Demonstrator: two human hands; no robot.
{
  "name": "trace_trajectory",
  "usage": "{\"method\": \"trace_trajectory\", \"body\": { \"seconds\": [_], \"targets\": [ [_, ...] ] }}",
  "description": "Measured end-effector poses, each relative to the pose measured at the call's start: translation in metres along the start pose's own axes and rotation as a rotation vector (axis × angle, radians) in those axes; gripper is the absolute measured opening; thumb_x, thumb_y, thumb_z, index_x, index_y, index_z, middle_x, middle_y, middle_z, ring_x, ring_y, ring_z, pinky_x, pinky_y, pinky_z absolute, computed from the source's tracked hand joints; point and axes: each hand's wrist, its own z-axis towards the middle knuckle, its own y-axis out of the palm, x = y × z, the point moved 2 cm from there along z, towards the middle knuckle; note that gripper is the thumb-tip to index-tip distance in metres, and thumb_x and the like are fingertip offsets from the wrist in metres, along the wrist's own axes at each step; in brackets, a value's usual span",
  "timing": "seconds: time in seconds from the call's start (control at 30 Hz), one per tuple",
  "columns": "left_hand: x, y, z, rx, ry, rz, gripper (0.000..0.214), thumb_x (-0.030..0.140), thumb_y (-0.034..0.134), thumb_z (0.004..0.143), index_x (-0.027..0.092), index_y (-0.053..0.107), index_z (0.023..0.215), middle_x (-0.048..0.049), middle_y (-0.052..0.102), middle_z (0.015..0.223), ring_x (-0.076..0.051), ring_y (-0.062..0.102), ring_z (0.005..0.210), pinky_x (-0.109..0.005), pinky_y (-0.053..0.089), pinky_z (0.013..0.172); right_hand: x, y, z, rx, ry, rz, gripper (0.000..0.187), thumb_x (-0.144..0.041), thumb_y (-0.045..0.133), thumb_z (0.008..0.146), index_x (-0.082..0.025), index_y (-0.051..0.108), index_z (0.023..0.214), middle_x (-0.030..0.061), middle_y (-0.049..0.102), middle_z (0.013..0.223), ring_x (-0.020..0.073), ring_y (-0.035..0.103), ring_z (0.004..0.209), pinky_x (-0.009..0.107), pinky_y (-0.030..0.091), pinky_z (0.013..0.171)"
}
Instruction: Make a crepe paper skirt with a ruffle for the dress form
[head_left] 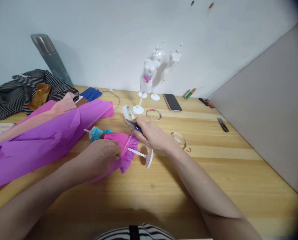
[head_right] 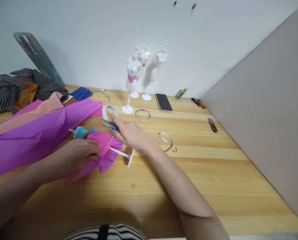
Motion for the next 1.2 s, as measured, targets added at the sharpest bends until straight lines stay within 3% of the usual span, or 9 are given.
{"method": "trace_trajectory", "body": {
  "seconds": [0.2,0.83,1.2],
  "targets": [
    [0.005,-0.006,-0.002,-0.11,-0.058,-0.014,0.023,0.012,0.046,0.083,0.016,0.066,0.071,-0.006,0.064,0.074,-0.018,0.055,0.067,-0.03,0.032,0.061,0.0,0.0,0.0,0.008,-0.005,-0.003,0.015,-0.029,0.035,0.092,-0.019,0.043,0.099,0.0045,0.058,0.076,0.0188,0.05,0.06,0.028,0.029,0.056],
    [0.006,-0.011,-0.003,-0.071,-0.017,0.066,0.026,0.013,0.046,0.084,0.016,0.067,0.069,-0.0039,0.064,0.071,-0.015,0.056,0.064,-0.027,0.033,0.059,0.002,-0.005,-0.002,0.064,-0.032,-0.024,0.01,-0.027,0.034,0.092,-0.02,0.041,0.091,0.0047,0.053,0.078,0.0191,0.049,0.066,0.028,0.032,0.059],
    [0.009,-0.011,-0.002,-0.115,-0.026,0.118,0.024,0.007,0.048,0.081,0.015,0.066,0.067,-0.0052,0.065,0.07,-0.015,0.054,0.058,-0.028,0.03,0.054,0.001,0.001,0.001,-0.005,-0.026,0.001,0.014,-0.029,0.035,0.093,-0.018,0.044,0.097,0.0029,0.056,0.075,0.0164,0.047,0.06,0.027,0.03,0.058]
  ]
}}
